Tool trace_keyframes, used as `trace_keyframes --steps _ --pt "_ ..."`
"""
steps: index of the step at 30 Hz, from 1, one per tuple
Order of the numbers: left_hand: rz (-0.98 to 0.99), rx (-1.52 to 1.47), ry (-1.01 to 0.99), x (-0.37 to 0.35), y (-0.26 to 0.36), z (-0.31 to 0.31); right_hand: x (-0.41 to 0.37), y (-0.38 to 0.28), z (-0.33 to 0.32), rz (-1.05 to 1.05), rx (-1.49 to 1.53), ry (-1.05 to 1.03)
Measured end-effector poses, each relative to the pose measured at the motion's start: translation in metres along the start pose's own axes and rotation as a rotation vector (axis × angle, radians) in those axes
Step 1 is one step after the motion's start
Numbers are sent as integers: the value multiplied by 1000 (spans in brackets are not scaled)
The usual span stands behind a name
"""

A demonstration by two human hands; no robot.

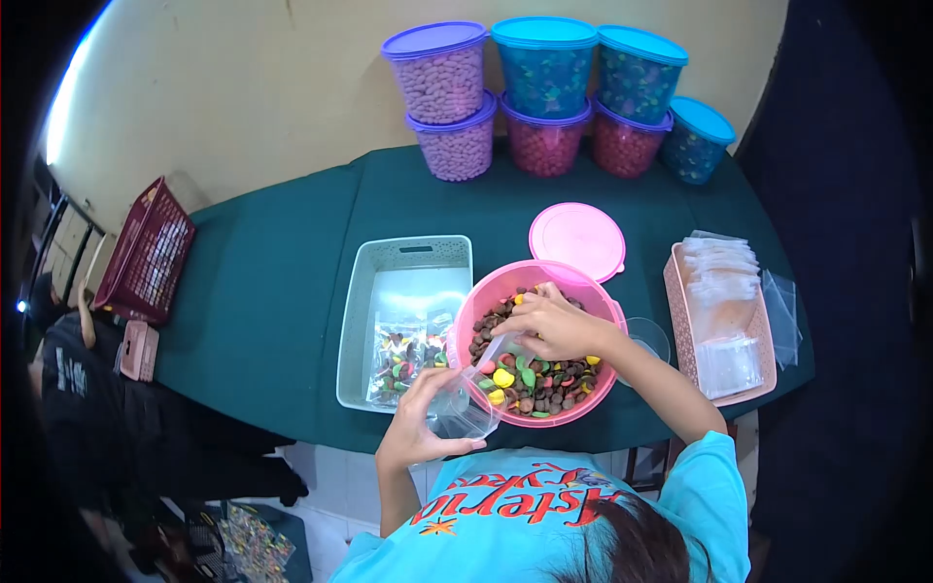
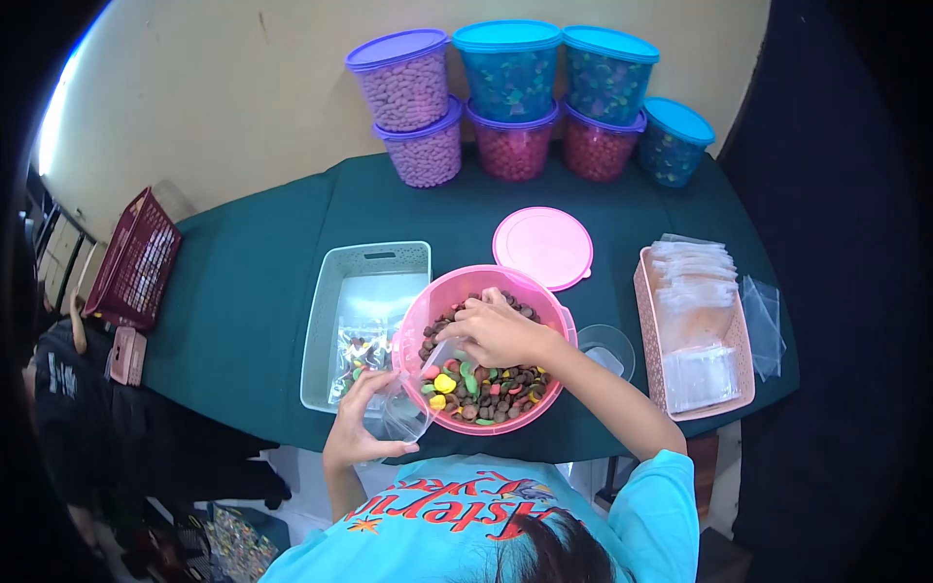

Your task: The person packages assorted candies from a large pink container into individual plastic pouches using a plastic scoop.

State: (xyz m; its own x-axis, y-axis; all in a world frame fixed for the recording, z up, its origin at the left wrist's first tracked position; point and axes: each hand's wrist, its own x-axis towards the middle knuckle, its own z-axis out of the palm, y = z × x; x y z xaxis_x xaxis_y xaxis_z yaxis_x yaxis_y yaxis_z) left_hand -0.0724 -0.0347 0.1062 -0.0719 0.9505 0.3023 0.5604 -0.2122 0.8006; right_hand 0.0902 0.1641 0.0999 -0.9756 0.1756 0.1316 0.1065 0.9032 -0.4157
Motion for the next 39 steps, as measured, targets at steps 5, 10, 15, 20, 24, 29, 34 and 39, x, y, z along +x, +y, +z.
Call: trace_keyframes --steps 5,10,15,20,24,29,34,39 --pt "-42 28 63 -14 10 4 -1 11 -5 34 111 -250" --pt "-77 27 150 -25 16 12 -2 23 -6 78 187 -413" --pt "-27 -103 253 -30 19 14 -4 17 -29 206 383 -256" --pt "167 -484 461 -15 26 14 -14 16 -53 204 552 -229" --pt "141 -74 436 7 35 3 -33 19 -71 27 395 -108" --pt "-4 148 259 29 19 23 -49 9 -99 191 370 -43" --pt "-69 113 126 42 24 23 -53 -1 -105 262 295 4" --pt "-11 96 102 52 22 25 -36 -49 -118 249 -87 -81"
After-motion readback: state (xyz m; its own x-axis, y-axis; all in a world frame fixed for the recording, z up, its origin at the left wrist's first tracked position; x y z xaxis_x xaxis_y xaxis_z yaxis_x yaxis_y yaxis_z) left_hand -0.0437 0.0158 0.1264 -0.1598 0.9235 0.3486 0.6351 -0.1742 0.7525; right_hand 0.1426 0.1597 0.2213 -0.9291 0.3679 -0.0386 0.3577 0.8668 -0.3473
